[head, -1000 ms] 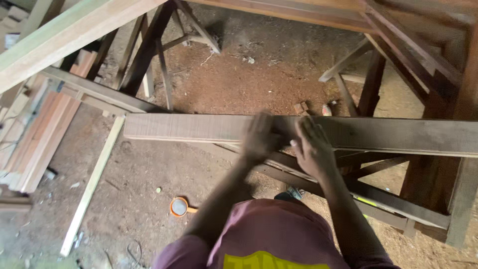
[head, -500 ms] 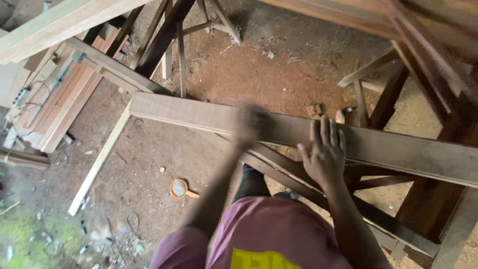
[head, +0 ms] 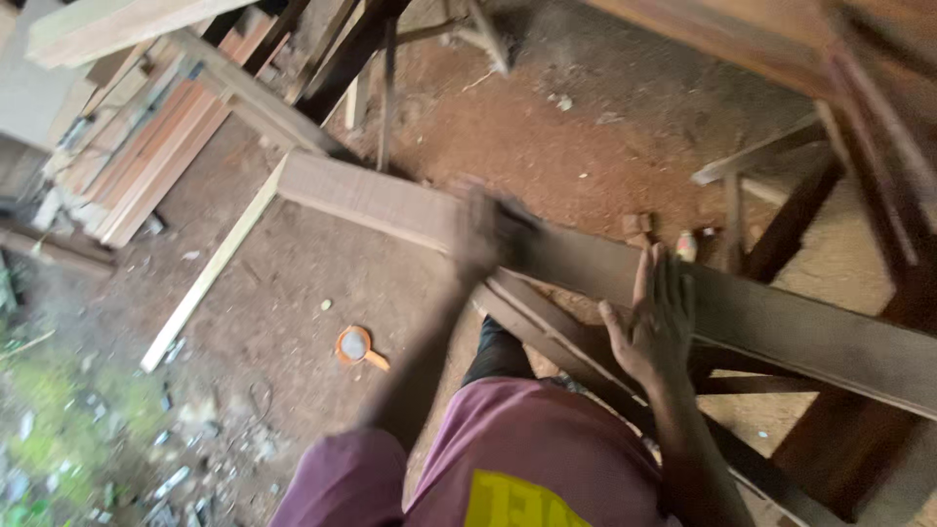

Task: The person sands a wooden beam by hand using a piece of sandpaper, rubbing it repeatedly along the surfaces and edges.

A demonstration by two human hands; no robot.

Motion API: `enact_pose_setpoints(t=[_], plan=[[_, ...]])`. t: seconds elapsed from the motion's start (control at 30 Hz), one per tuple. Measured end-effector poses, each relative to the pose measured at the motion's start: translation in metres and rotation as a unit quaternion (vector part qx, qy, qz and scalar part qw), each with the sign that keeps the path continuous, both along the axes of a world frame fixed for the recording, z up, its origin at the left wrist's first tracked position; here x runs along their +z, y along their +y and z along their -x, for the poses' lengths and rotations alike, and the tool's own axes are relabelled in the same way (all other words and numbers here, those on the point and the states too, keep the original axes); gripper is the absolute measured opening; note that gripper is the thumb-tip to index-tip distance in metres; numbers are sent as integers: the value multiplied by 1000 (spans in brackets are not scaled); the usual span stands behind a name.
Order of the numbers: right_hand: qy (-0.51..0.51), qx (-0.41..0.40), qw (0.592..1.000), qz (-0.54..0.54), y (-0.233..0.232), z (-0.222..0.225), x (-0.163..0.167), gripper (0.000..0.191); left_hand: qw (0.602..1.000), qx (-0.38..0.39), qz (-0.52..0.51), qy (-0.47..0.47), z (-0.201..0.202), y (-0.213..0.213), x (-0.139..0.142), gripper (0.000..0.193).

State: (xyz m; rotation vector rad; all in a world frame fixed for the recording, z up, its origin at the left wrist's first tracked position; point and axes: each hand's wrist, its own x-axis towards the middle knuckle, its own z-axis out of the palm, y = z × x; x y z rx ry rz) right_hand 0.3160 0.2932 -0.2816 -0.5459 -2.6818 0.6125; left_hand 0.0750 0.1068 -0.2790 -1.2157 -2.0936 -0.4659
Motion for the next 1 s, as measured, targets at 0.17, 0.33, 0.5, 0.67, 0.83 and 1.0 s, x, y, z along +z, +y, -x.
enact_pose_setpoints(t=[0.17,0.33,0.5,0.67,0.83,1.0], plan=[[141,-3,975,171,3,-4,21,91,924,-193,147,-295,-136,101,2,79],[-73,-5,997,8,-7,10,47,68,898,-190,218,-333,-107,79,1,109],[-55,45,994,-82,-32,37,50,79,954,-61,105,-273,-68,41,1,71],[-24,78,987,-135,-40,48,42,77,942,-39,17,-333,-55,36,4,42],[-27,-66,995,70,17,-20,47,73,956,-39,118,-267,-52,48,4,50],[-92,-307,873,-367,72,-78,84,67,967,-23,143,-210,-58,58,0,57]])
